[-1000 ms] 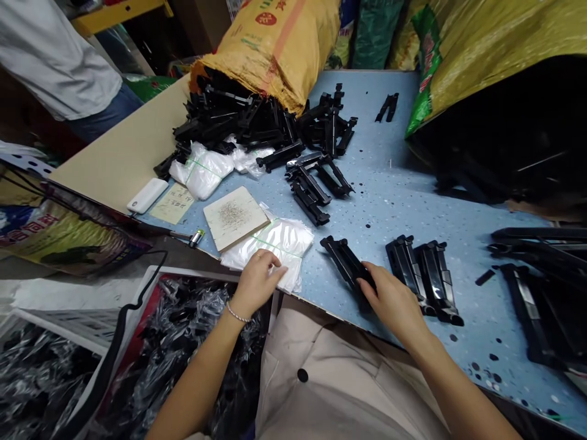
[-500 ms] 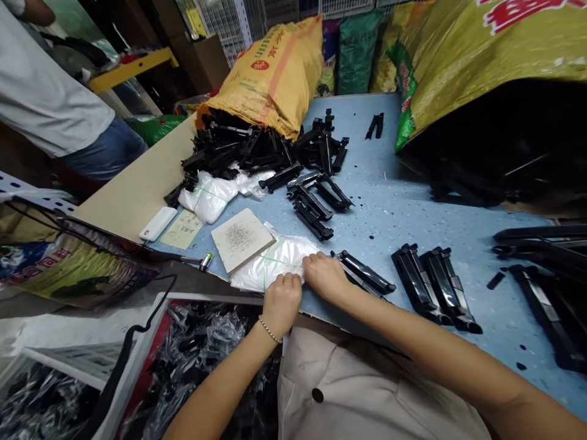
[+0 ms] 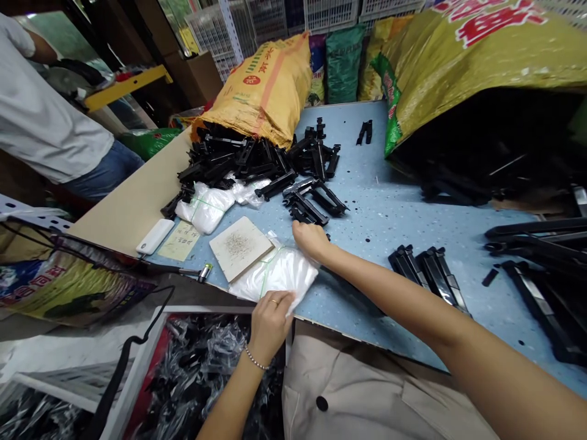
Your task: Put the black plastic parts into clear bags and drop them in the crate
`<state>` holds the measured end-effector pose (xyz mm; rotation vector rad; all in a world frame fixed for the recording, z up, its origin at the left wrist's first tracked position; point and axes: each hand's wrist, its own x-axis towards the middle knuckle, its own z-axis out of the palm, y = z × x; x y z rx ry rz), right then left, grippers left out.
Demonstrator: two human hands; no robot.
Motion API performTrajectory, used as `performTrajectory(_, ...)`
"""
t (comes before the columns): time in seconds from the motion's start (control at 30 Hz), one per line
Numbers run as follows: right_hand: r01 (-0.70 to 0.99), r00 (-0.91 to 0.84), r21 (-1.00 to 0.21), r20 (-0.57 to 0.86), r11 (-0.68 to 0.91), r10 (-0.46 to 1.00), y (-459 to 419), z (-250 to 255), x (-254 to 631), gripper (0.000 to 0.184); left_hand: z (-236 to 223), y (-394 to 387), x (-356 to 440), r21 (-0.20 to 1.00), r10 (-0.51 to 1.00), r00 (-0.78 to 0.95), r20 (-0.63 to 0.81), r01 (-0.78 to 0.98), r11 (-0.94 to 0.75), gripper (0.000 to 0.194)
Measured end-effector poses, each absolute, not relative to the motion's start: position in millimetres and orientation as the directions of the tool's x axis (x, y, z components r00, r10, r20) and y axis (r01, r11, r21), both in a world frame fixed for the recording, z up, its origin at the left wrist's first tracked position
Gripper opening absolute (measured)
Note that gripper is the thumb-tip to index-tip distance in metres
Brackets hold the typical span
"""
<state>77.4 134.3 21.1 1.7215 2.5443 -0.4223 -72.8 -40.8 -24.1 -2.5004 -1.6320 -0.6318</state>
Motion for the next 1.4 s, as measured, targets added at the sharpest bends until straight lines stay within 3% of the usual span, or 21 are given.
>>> performTrajectory(0.13, 0.903, -0.396, -0.245, -0.153, 0.354, 0.905, 139, 36, 85, 0.029, -15, -43, -56, 0.252, 0.884, 0.32, 0.341, 0.875, -0.414, 0.036)
performTrajectory(0.23, 0.893, -0.395, -0.286, -0.126, 0.348, 0.91, 117, 44, 114, 0.03, -14, -39, -44, 0.243, 0.914, 0.23, 0.335, 0.916, -0.32, 0.036)
performTrajectory(0.3, 0.883, -0.368, -0.345, -0.093, 0.317, 0.925, 92, 43, 143, 0.03, -15, -32, -40, 0.24, 0.95, 0.186, 0.252, 0.939, -0.248, 0.027)
performTrajectory(0.37, 0.887, -0.324, -0.37, -0.072, 0.276, 0.943, 63, 35, 175, 0.029, -16, -21, -41, 0.369, 0.986, 0.118, 0.117, 0.916, -0.154, 0.024)
performTrajectory(0.47, 0.943, -0.259, -0.218, 0.001, 0.253, 0.966, 23, 14, 215, 0.034, -15, -4, -52, 0.672, 0.994, -0.05, -0.096, 0.733, 0.101, 0.019)
performTrajectory(0.53, 0.962, -0.249, -0.123, -0.02, 0.245, 0.968, 4, -1, 231, 0.035, -11, 6, -60, 0.798, 0.964, -0.097, -0.247, 0.544, 0.259, 0.027)
performTrajectory(0.63, 0.965, -0.253, -0.094, -0.118, 0.243, 0.96, -5, -16, 238, 0.03, -4, 13, -66, 0.844, 0.913, -0.01, -0.407, 0.377, 0.381, 0.033)
performTrajectory(0.73, 0.97, -0.224, -0.137, -0.165, 0.202, 0.961, -1, -21, 241, 0.029, 0, 13, -64, 0.832, 0.903, -0.02, -0.428, 0.381, 0.403, 0.032)
performTrajectory(0.8, 0.956, -0.205, -0.249, -0.194, 0.154, 0.959, 3, -20, 244, 0.031, -1, 11, -61, 0.816, 0.914, -0.089, -0.396, 0.421, 0.395, 0.034)
performTrajectory(0.9, 0.8, -0.203, -0.599, -0.254, 0.011, 0.946, 3, -15, 247, 0.035, -3, 8, -59, 0.82, 0.916, -0.074, -0.394, 0.421, 0.387, 0.037)
performTrajectory(0.97, 0.546, -0.232, -0.822, -0.336, -0.164, 0.913, -2, -11, 242, 0.038, -3, 8, -58, 0.833, 0.908, -0.003, -0.418, 0.398, 0.385, 0.035)
performTrajectory(1.03, 0.223, -0.332, -0.888, -0.456, -0.401, 0.826, -10, -7, 230, 0.042, -3, 9, -55, 0.826, 0.91, -0.01, -0.414, 0.415, 0.381, 0.034)
performTrajectory(1.13, -0.147, -0.578, -0.674, -0.535, -0.724, 0.616, -26, -8, 206, 0.043, -4, 11, -52, 0.798, 0.922, -0.089, -0.377, 0.474, 0.372, 0.037)
performTrajectory(1.2, -0.266, -0.669, -0.485, -0.529, -0.833, 0.521, -36, -13, 192, 0.037, -5, 11, -53, 0.812, 0.924, -0.049, -0.378, 0.463, 0.357, 0.034)
performTrajectory(1.3, -0.339, -0.655, -0.316, -0.596, -0.886, 0.464, -44, -22, 184, 0.031, -6, 10, -59, 0.859, 0.938, -0.055, -0.342, 0.387, 0.336, 0.027)
performTrajectory(1.4, -0.395, -0.663, -0.247, -0.59, -0.885, 0.461, -47, -25, 183, 0.032, -4, 4, -64, 0.861, 0.983, -0.115, -0.142, 0.476, 0.18, 0.016)
